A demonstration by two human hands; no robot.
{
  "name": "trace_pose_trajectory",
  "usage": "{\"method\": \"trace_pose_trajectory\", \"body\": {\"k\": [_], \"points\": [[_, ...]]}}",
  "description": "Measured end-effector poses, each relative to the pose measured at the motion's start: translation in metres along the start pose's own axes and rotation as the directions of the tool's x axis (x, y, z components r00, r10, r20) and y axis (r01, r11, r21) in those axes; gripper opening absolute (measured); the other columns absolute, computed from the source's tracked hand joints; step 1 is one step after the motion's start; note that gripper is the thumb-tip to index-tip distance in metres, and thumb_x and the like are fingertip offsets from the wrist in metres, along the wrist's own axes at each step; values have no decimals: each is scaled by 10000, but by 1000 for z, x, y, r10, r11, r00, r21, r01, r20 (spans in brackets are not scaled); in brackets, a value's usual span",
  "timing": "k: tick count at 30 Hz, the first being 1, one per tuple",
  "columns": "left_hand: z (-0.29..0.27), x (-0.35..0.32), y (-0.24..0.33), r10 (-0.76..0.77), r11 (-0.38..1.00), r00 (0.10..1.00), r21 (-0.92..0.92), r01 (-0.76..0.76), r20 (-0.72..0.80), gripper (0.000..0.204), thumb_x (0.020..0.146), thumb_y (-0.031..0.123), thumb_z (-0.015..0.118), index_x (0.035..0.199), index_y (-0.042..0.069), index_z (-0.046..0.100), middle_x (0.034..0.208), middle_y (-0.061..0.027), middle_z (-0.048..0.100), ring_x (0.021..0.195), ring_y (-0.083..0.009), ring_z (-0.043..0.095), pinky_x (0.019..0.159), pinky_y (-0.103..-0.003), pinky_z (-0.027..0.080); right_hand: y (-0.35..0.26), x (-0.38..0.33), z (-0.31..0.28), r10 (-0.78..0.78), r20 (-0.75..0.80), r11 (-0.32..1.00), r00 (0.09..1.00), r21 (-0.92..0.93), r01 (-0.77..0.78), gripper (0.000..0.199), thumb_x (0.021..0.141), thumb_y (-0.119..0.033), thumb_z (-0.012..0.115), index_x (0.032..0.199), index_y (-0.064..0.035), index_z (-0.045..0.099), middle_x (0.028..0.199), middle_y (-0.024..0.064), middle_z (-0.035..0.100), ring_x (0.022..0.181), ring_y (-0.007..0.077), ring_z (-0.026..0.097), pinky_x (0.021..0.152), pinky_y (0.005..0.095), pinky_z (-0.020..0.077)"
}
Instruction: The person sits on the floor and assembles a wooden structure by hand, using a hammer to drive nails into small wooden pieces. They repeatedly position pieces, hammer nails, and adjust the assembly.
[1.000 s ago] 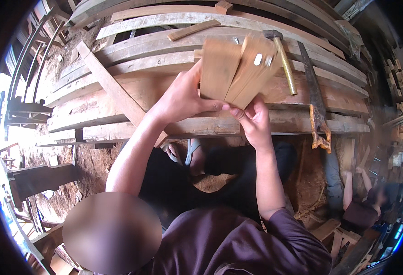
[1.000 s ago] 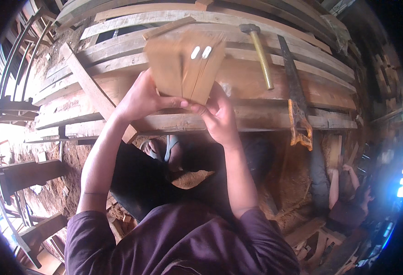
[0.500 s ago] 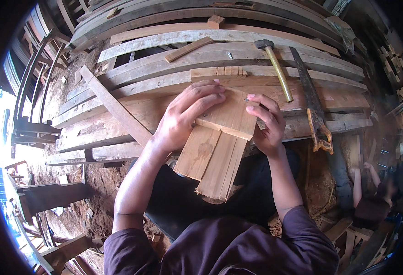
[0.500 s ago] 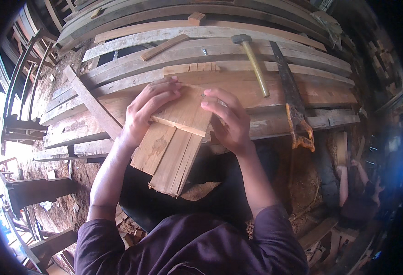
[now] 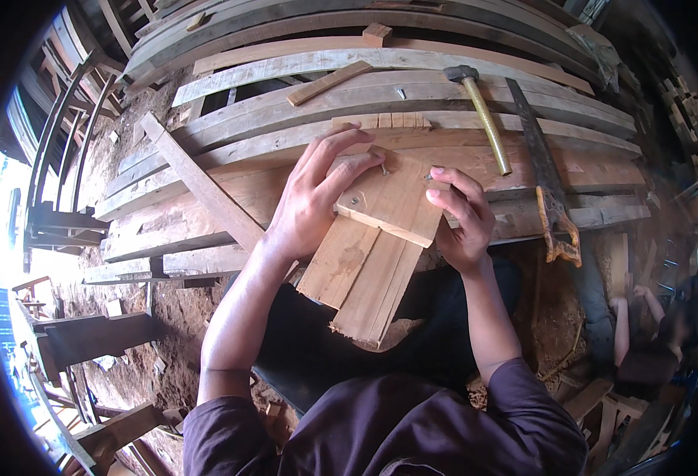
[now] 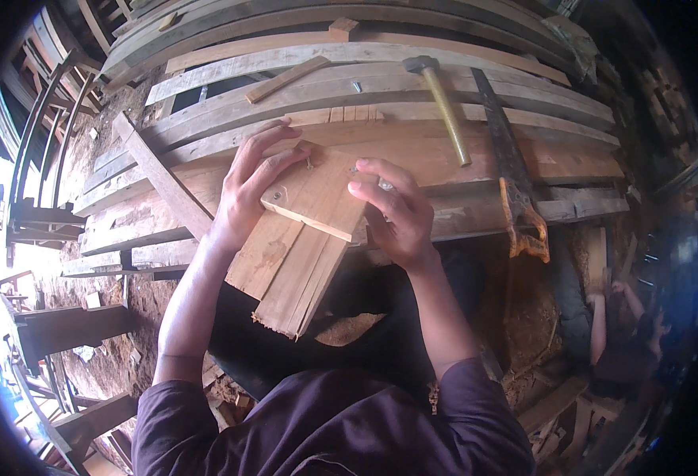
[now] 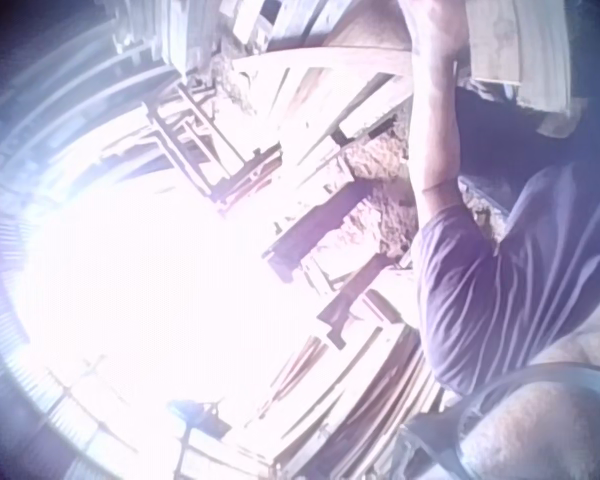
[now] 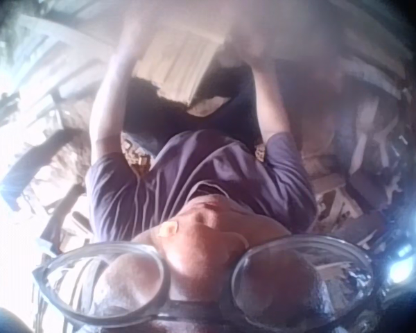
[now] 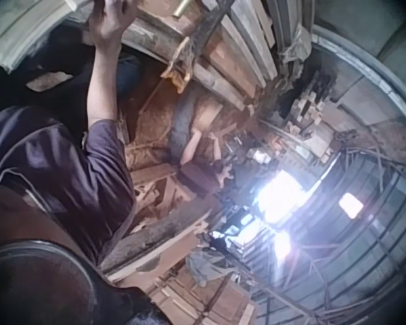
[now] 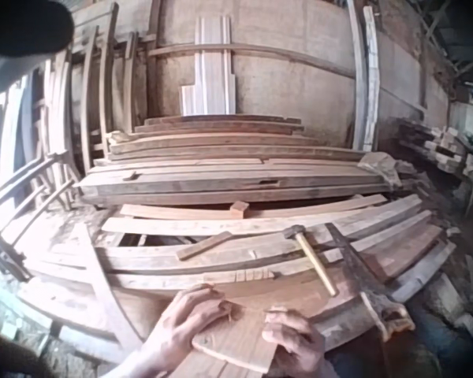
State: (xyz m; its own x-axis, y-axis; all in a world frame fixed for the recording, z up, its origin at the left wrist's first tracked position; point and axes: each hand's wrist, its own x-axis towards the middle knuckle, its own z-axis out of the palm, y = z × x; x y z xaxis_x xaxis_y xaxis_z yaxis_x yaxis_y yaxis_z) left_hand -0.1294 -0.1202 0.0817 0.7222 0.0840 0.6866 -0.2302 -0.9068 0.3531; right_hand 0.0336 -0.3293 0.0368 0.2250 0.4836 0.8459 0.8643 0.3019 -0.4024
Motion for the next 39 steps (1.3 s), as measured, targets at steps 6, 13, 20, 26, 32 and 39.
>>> {"method": "trace_pose_trajectory", "body": {"k": [6,13,20,26,32,39], "points": [[2,-2,-8,42,996,999,80,-45,33,586,789,246,851,1346,104,738,1465,-111,655,1423,-371,593,1161,-518,515,-1,0,0,29,23,999,999,-22,-28,479,870,141,739,1293,-84,738,1366,188,726,1213,361,743,998,445,621],[3,-3,-23,34,999,994,19,-36,99,579,789,256,854,1326,76,739,1333,-123,719,1303,-340,672,1142,-493,521,3,6,2,106,146,992,984,51,-114,517,875,131,717,1354,-52,653,1392,167,719,1287,383,696,1090,463,551],[19,-11,-28,-280,955,960,-102,277,-9,784,884,189,882,1567,38,529,1381,-208,706,1298,-417,684,1113,-480,556,40,15,20,189,-18,978,982,-82,-190,539,958,80,722,1461,-40,567,1451,173,651,1376,310,649,1158,430,527],[12,-12,-61,-352,926,896,39,376,-272,630,1002,230,815,1569,98,576,1358,-141,768,1261,-320,735,1078,-466,585,142,80,19,73,-68,830,995,-548,-98,538,913,-76,865,1408,-96,657,1273,151,655,1203,385,646,1052,476,531],[-1,-20,-71,-472,866,833,27,500,-289,531,1054,350,760,1496,73,661,1335,-130,783,1238,-311,745,1059,-437,596,152,93,23,-86,16,802,996,-593,79,602,845,18,810,1411,-130,669,1280,129,634,1177,365,620,1048,498,523],[13,-4,-11,-696,148,631,-790,594,344,840,1103,548,666,1707,36,385,1579,-208,610,1489,-309,569,1227,-461,469,49,49,60,-114,-37,834,993,-547,75,639,814,-71,899,1427,-176,746,1223,52,699,1101,253,618,1001,428,451]]}}
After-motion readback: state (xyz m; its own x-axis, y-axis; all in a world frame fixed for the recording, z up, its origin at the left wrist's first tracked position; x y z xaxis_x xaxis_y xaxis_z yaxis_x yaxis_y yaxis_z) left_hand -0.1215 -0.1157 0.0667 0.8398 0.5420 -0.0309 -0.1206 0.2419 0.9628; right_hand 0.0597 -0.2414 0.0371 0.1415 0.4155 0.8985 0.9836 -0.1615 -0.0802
